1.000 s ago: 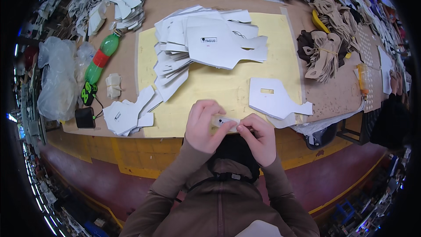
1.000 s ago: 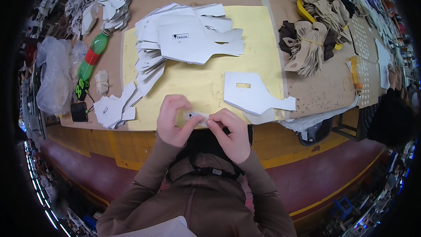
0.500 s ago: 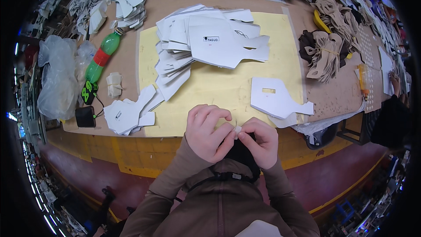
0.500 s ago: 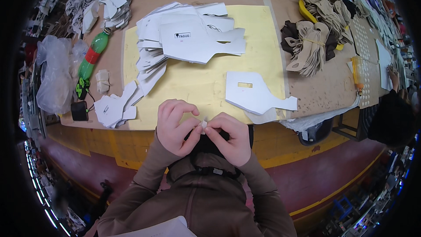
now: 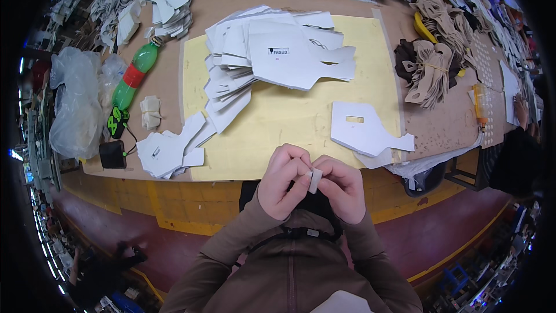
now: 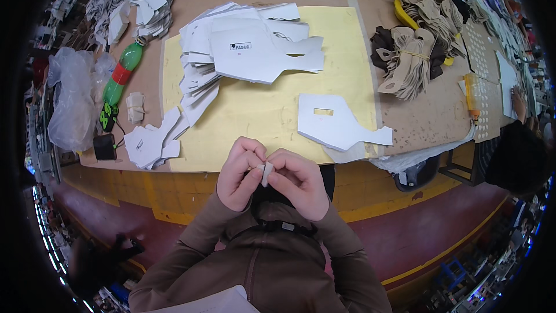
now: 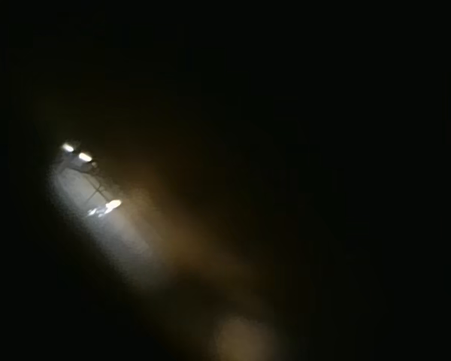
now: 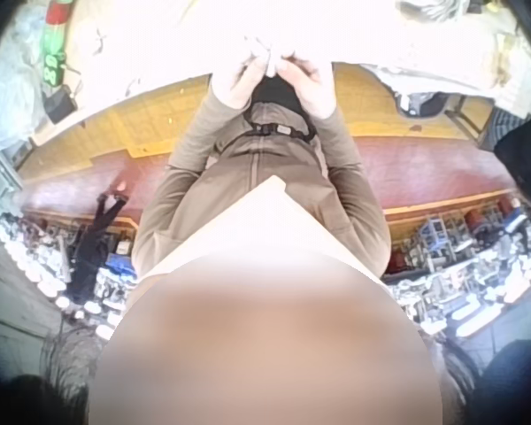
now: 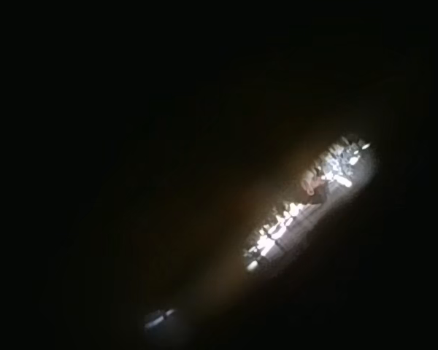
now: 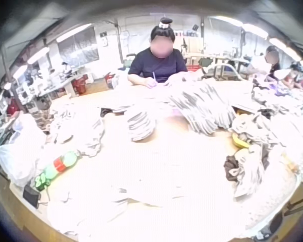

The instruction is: The person repeatedly picks up white paper cutouts from a pile, folds them in half, and places them into a separate stack. The hands handle each piece one at a time, folding and stacking them on the table.

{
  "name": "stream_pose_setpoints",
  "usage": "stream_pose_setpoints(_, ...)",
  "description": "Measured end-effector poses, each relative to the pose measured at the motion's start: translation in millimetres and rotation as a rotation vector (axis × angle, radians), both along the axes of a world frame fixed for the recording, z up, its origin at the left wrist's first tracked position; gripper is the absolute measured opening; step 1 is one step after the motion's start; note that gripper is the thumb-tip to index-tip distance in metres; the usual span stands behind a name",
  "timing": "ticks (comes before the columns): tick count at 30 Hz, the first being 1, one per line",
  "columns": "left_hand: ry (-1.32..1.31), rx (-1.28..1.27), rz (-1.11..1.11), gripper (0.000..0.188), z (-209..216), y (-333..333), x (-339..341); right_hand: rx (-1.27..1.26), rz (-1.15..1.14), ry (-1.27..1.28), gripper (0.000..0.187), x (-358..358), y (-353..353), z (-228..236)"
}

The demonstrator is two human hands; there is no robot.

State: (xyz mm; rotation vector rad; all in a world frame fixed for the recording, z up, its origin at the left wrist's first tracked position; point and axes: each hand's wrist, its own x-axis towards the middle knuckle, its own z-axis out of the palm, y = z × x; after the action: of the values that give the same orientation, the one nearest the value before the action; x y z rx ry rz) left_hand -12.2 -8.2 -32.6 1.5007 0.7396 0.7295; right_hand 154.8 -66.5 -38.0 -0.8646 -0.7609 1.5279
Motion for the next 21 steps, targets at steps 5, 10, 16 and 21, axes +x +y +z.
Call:
stream_pose_setpoints(5,0.061,0.148,-0.032,0.013,1.9,5.0,-3.2,-0.063,0.072,-0.115,0.004,4.8,1.1,12.1)
stream_pose_setpoints(10,-0.136,-0.265,-0.083,0.03,4.0,1.6,-0.9,-0.027,0.131,0.026,0.006,5.7,1.9,6.1)
stream_pose_setpoints(16,-0.247,-0.451,-0.074,0.033,0.4,0.4,2.3,-0.007,0.131,0.073,0.009,3.7,-1.1,-1.9)
stream_pose_setpoints(21,-0.316,-0.58,-0.069,0.031,-1.1,-0.5,1.5,0.001,0.14,0.084,0.009,5.0,0.1,-2.4)
